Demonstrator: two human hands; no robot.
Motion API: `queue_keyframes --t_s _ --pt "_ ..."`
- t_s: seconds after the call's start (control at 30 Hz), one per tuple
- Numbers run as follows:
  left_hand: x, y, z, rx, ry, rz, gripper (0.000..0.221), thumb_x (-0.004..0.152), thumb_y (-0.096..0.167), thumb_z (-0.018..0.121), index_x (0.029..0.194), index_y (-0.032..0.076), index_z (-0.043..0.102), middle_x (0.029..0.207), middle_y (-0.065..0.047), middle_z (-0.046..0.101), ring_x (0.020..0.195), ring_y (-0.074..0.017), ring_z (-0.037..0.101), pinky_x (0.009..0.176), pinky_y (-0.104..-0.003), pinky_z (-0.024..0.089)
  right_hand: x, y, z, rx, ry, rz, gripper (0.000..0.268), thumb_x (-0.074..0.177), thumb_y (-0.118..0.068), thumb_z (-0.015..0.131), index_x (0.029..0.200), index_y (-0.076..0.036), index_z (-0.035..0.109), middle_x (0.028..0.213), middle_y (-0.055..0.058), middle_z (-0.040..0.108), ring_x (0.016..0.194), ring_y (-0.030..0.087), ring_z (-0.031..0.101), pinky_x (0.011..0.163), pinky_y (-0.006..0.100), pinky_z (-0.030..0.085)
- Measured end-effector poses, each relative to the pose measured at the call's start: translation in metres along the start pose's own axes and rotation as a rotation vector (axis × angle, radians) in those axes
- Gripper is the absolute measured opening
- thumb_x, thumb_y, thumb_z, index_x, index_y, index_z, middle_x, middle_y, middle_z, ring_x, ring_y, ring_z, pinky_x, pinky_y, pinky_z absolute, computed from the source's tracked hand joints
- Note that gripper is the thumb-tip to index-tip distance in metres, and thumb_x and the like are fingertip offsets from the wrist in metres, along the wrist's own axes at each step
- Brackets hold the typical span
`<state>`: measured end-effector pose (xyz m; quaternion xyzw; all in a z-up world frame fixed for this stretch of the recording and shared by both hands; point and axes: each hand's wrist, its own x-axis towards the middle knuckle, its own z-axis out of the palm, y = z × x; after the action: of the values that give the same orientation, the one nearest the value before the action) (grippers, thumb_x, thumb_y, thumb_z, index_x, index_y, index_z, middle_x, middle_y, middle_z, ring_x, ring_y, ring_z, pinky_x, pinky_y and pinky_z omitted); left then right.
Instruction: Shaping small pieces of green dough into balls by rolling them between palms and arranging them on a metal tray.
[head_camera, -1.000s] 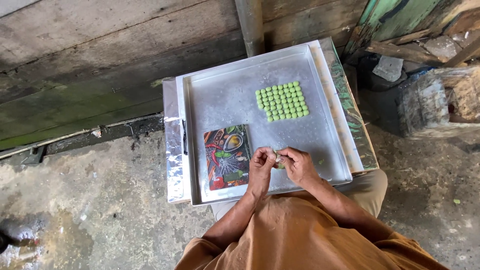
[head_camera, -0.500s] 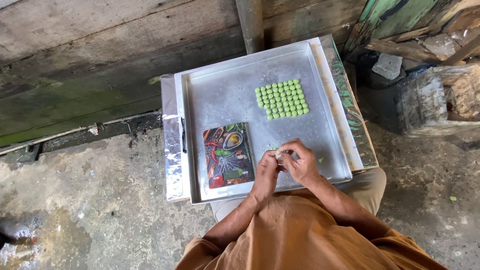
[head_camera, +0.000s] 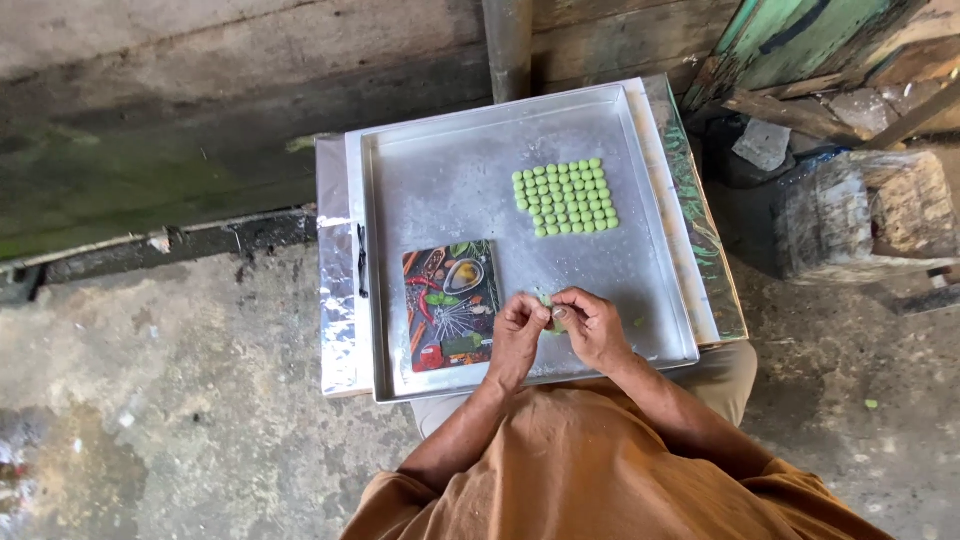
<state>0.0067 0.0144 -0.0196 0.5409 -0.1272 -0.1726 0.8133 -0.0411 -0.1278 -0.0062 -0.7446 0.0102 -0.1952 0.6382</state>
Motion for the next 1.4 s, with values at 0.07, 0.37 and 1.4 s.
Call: queue_keyframes --t_s 0.07,0.37,1.4 --pt "0.005 0.006 0.001 -0.082 0.058 0.043 0.021 0.096 0.012 0.076 0.109 0.001 0.063 0.083 -0.006 0.065 0.076 -0.0118 0.066 0.075 -0.028 0.059 0.004 0.0 -0.002 -0.025 -0.043 0.039 0.016 0.1 -0.013 0.067 0.103 0.0 0.075 0.08 0.015 0.074 0.071 0.012 0.066 0.062 0.033 0.06" --pt "0.001 -0.025 -0.002 -0.3 0.103 -0.043 0.031 0.107 0.023 0.06 0.083 0.004 0.062 0.071 -0.006 0.064 0.066 -0.0117 0.063 0.065 -0.024 0.054 0.022 -0.01 0.006 0.125 -0.182 -0.116 0.018 0.097 -0.012 0.073 0.103 0.004 0.07 0.088 0.016 0.068 0.062 0.017 0.067 0.058 0.033 0.062" --pt "-0.001 -0.007 0.015 -0.11 0.113 -0.038 0.027 0.103 0.018 0.068 0.082 0.001 0.065 0.073 -0.008 0.065 0.07 -0.0133 0.062 0.072 -0.031 0.057 0.0 0.002 -0.001 0.188 0.096 0.01 0.025 0.088 -0.011 0.085 0.101 0.0 0.067 0.084 0.011 0.069 0.065 0.012 0.062 0.057 0.029 0.057"
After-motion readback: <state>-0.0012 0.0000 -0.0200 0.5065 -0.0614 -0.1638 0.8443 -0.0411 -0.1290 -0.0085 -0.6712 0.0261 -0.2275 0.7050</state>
